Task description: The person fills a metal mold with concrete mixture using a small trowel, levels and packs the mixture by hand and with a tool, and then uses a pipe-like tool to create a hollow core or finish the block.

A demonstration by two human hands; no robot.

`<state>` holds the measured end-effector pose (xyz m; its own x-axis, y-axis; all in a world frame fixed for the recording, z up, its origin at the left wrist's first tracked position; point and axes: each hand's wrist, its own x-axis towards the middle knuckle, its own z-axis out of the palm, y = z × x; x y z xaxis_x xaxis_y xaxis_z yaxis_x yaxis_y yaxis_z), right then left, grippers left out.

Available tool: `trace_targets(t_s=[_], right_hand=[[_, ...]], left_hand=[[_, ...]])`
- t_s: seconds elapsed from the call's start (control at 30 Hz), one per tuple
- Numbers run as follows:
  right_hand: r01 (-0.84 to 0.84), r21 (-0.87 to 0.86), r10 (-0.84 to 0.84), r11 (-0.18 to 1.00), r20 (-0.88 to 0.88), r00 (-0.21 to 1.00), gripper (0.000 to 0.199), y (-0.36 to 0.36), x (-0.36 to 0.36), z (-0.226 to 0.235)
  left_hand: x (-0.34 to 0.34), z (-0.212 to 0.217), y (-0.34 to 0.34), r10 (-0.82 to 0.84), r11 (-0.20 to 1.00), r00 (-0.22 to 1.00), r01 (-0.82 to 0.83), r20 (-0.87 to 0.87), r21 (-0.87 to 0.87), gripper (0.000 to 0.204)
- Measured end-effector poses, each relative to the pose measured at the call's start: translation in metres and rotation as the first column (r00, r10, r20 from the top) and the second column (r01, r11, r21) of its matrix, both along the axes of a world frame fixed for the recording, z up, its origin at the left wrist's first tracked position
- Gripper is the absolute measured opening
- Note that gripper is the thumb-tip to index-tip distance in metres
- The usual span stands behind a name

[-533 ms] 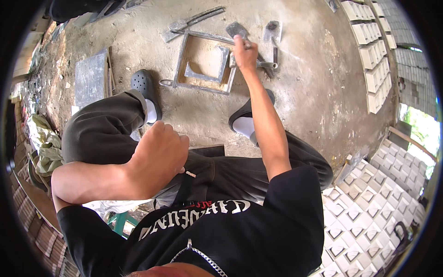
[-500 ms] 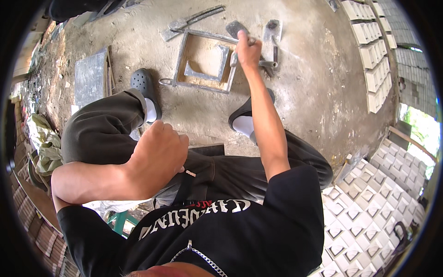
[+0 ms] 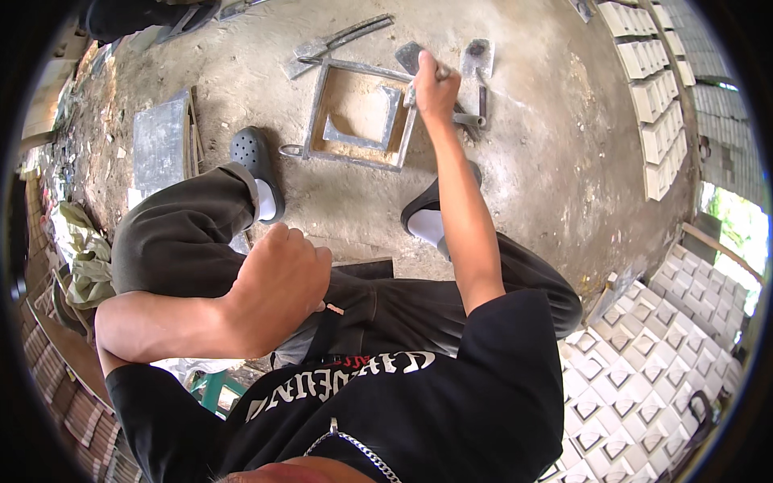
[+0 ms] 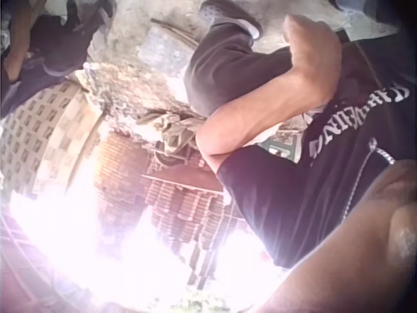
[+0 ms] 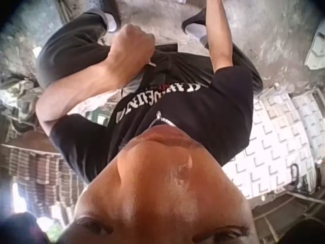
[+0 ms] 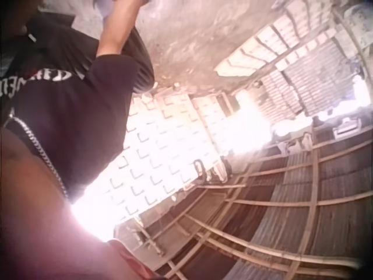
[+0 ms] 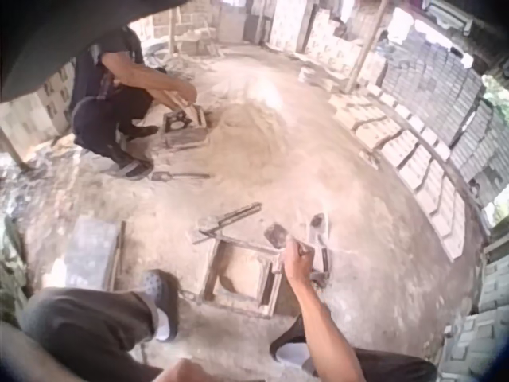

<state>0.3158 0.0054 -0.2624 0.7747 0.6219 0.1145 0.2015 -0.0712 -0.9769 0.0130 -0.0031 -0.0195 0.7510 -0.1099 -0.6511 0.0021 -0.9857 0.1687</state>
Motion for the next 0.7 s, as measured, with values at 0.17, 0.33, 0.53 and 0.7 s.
trace_targets(t_s=[0.17,0.33,0.53,0.7], right_hand=[[-0.010,-0.198,0.014,0.980,0.017,1.000,0.047,0.012,0.021,-0.015],[-0.009,-0.037,0.009,0.999,0.000,1.000,0.048,0.006,0.007,-0.009],[-0.018,-0.159,0.025,0.987,0.041,0.999,0.050,0.015,0.003,-0.006],[-0.014,-0.091,0.018,0.996,0.041,0.999,0.047,0.014,0.008,-0.027]], left_hand=[[0.003,-0.002,0.004,-0.036,0.999,0.998,0.036,0.041,0.024,0.027],[0.001,0.009,0.002,-0.047,0.999,0.999,0.047,0.004,0.026,0.024],[0.000,0.010,0.001,-0.063,0.998,0.997,0.063,-0.038,0.001,0.017],[0.002,0.014,0.006,-0.081,0.997,0.996,0.080,-0.028,-0.024,0.011]])
